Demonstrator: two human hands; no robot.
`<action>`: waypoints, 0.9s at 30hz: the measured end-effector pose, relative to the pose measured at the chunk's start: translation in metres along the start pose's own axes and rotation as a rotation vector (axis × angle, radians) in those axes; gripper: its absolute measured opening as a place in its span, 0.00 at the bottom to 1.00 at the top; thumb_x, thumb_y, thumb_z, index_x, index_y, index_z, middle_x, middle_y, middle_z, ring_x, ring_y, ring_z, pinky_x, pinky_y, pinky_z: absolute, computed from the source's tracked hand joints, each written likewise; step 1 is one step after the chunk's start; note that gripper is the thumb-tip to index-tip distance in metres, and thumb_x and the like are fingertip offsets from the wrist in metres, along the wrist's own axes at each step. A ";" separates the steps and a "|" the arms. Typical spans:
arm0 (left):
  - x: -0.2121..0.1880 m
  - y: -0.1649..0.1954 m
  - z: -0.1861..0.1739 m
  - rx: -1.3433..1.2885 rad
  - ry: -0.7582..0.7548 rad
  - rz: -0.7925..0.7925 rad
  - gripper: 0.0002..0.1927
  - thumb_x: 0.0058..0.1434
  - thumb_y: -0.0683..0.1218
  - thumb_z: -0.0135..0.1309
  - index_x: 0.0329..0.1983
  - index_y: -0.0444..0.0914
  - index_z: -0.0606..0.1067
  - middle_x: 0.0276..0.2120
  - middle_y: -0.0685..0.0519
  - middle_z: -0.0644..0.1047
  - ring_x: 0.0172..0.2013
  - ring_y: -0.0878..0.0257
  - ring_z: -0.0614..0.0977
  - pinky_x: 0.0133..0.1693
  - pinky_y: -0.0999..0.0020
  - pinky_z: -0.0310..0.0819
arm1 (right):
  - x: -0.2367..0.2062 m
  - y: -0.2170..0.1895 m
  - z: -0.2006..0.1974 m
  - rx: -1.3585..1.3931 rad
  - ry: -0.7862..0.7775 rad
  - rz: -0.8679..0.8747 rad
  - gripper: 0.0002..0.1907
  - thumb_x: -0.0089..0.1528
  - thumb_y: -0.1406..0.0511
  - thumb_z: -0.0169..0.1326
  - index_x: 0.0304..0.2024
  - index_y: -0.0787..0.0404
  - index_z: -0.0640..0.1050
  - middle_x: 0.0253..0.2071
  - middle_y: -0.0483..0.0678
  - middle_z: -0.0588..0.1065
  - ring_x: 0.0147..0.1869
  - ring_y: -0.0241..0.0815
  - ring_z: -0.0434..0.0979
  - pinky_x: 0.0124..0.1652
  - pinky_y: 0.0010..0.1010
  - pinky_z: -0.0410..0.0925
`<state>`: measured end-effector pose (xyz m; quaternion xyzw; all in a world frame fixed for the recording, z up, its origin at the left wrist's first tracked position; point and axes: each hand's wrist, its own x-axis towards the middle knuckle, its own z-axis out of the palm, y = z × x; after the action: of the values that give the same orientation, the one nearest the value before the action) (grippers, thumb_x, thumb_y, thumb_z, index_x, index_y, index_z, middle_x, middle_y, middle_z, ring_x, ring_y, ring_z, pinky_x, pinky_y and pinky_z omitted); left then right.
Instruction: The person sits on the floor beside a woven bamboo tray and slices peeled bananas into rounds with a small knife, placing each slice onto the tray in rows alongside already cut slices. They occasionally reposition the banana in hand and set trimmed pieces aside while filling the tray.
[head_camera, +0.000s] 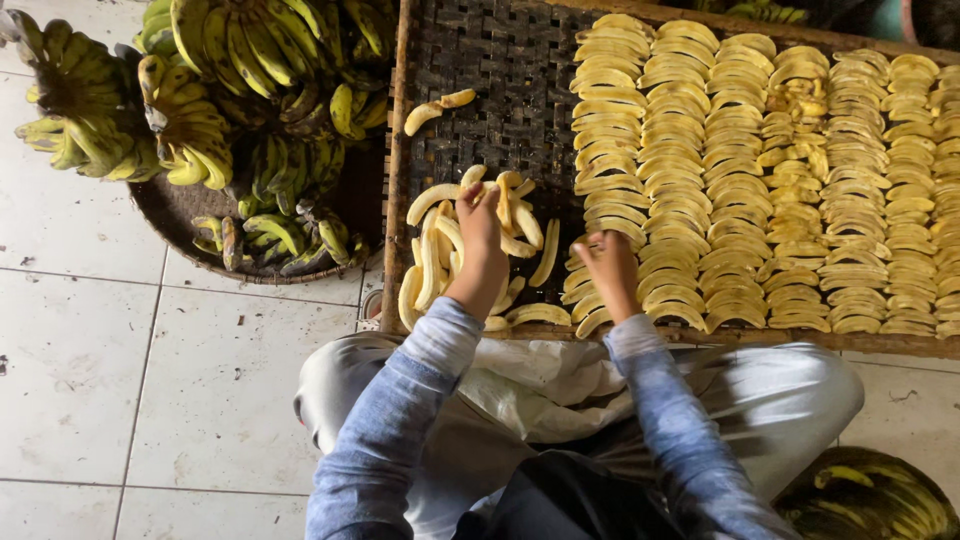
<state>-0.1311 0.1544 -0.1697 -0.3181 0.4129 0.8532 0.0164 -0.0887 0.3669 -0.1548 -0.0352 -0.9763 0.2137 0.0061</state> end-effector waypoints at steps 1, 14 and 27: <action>0.002 0.006 -0.006 0.006 0.032 -0.014 0.27 0.63 0.48 0.55 0.65 0.41 0.64 0.61 0.46 0.73 0.63 0.55 0.71 0.64 0.57 0.58 | 0.001 -0.012 0.009 -0.014 -0.094 0.051 0.19 0.63 0.53 0.62 0.41 0.62 0.77 0.40 0.51 0.78 0.39 0.46 0.78 0.37 0.37 0.71; -0.014 0.037 -0.018 -0.249 -0.050 -0.068 0.13 0.68 0.46 0.49 0.55 0.44 0.70 0.52 0.55 0.79 0.49 0.67 0.78 0.53 0.66 0.68 | 0.004 -0.049 0.025 0.134 -0.121 0.233 0.30 0.59 0.58 0.63 0.55 0.68 0.67 0.40 0.56 0.78 0.34 0.51 0.82 0.31 0.43 0.75; -0.007 0.047 -0.017 -0.334 -0.032 -0.023 0.12 0.68 0.46 0.49 0.54 0.43 0.70 0.48 0.55 0.79 0.46 0.65 0.78 0.50 0.68 0.68 | 0.019 -0.066 0.010 0.322 -0.095 -0.012 0.21 0.61 0.52 0.64 0.43 0.62 0.79 0.35 0.50 0.82 0.36 0.44 0.82 0.36 0.33 0.73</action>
<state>-0.1300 0.1127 -0.1407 -0.3078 0.2614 0.9146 -0.0203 -0.1118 0.3042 -0.1363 -0.0180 -0.9287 0.3689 -0.0332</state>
